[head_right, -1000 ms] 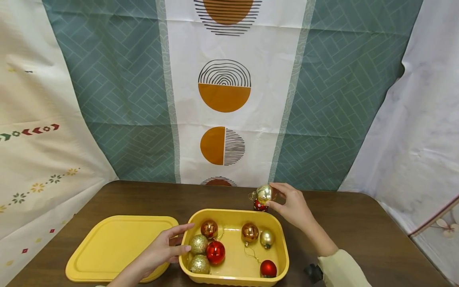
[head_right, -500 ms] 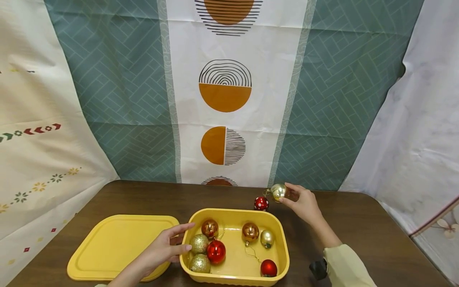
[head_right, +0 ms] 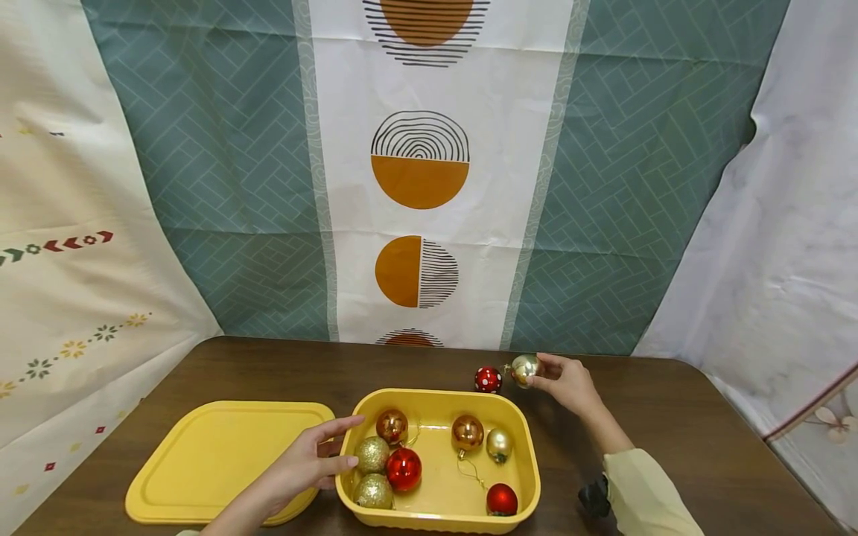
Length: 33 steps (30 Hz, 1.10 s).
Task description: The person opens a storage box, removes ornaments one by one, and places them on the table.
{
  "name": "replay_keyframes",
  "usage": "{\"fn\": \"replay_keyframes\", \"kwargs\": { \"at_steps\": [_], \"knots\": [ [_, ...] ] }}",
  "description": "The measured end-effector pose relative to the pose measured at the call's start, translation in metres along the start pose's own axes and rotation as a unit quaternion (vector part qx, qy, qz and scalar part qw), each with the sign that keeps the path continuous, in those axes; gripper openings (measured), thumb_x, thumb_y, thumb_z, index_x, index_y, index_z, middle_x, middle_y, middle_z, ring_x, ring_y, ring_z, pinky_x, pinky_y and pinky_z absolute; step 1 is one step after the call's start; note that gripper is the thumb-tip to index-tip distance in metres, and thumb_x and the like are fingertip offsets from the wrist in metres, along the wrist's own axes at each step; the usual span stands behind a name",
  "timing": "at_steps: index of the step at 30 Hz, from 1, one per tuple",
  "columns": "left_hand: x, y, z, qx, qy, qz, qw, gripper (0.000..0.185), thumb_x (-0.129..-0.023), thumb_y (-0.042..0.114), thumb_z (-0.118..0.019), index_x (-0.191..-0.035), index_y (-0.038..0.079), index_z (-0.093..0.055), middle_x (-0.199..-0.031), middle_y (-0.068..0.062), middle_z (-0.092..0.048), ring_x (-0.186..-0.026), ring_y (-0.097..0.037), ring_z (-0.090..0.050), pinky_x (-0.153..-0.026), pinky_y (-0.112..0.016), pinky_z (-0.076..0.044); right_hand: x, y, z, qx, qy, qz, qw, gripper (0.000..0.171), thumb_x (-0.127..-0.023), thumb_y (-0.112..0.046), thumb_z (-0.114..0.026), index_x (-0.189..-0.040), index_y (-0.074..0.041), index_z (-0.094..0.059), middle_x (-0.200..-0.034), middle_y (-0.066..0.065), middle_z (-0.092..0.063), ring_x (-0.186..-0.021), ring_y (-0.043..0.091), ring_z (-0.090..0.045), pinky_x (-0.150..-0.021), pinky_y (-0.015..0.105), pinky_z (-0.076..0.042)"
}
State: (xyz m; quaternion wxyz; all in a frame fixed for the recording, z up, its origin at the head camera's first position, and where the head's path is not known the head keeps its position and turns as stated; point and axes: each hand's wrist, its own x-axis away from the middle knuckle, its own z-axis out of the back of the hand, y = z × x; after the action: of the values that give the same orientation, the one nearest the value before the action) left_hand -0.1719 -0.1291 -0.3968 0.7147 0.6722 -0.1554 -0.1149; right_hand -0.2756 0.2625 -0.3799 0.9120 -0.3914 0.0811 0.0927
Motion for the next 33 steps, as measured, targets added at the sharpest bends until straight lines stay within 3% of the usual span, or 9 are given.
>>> {"fn": "replay_keyframes", "kwargs": {
  "at_steps": [9, 17, 24, 33],
  "knots": [
    [0.000, 0.000, 0.000, -0.002, 0.002, 0.002, 1.0000, 0.059, -0.083, 0.004, -0.064, -0.135, -0.003, -0.037, -0.133, -0.033, -0.034, -0.101, -0.028, -0.056, -0.065, -0.042, -0.056, -0.004, 0.007, -0.006, 0.004, -0.029, -0.016, 0.999, 0.055, -0.080, -0.016, -0.070, -0.119, 0.016, -0.050, -0.102, 0.025, -0.063, -0.096, 0.036, -0.059, -0.075, 0.037, -0.053],
    [-0.001, -0.001, 0.000, 0.005, -0.001, 0.002, 1.0000, 0.059, -0.084, 0.003, -0.063, -0.136, -0.003, -0.036, -0.133, -0.033, -0.034, -0.099, -0.026, -0.057, -0.066, -0.043, -0.055, -0.004, 0.010, -0.008, 0.007, -0.048, -0.004, 0.999, 0.058, -0.079, -0.019, -0.071, -0.117, 0.018, -0.050, -0.097, 0.023, -0.065, -0.093, 0.035, -0.061, -0.075, 0.040, -0.053],
    [-0.001, -0.001, 0.001, 0.005, -0.001, 0.006, 1.0000, 0.059, -0.084, 0.003, -0.063, -0.136, -0.003, -0.036, -0.133, -0.033, -0.034, -0.099, -0.026, -0.057, -0.066, -0.043, -0.055, -0.007, 0.024, -0.010, -0.028, -0.049, 0.049, 0.997, 0.066, -0.075, -0.035, -0.073, -0.113, 0.016, -0.055, -0.087, 0.013, -0.067, -0.084, 0.026, -0.064, -0.067, 0.034, -0.055],
    [-0.001, -0.002, 0.000, 0.002, 0.000, 0.005, 1.0000, 0.059, -0.083, 0.004, -0.064, -0.136, -0.003, -0.037, -0.133, -0.033, -0.034, -0.101, -0.028, -0.056, -0.066, -0.044, -0.055, -0.004, 0.010, -0.010, -0.003, -0.051, -0.010, 0.999, 0.056, -0.079, -0.014, -0.071, -0.117, 0.019, -0.049, -0.096, 0.023, -0.064, -0.093, 0.036, -0.060, -0.074, 0.039, -0.054]
  ]
}}
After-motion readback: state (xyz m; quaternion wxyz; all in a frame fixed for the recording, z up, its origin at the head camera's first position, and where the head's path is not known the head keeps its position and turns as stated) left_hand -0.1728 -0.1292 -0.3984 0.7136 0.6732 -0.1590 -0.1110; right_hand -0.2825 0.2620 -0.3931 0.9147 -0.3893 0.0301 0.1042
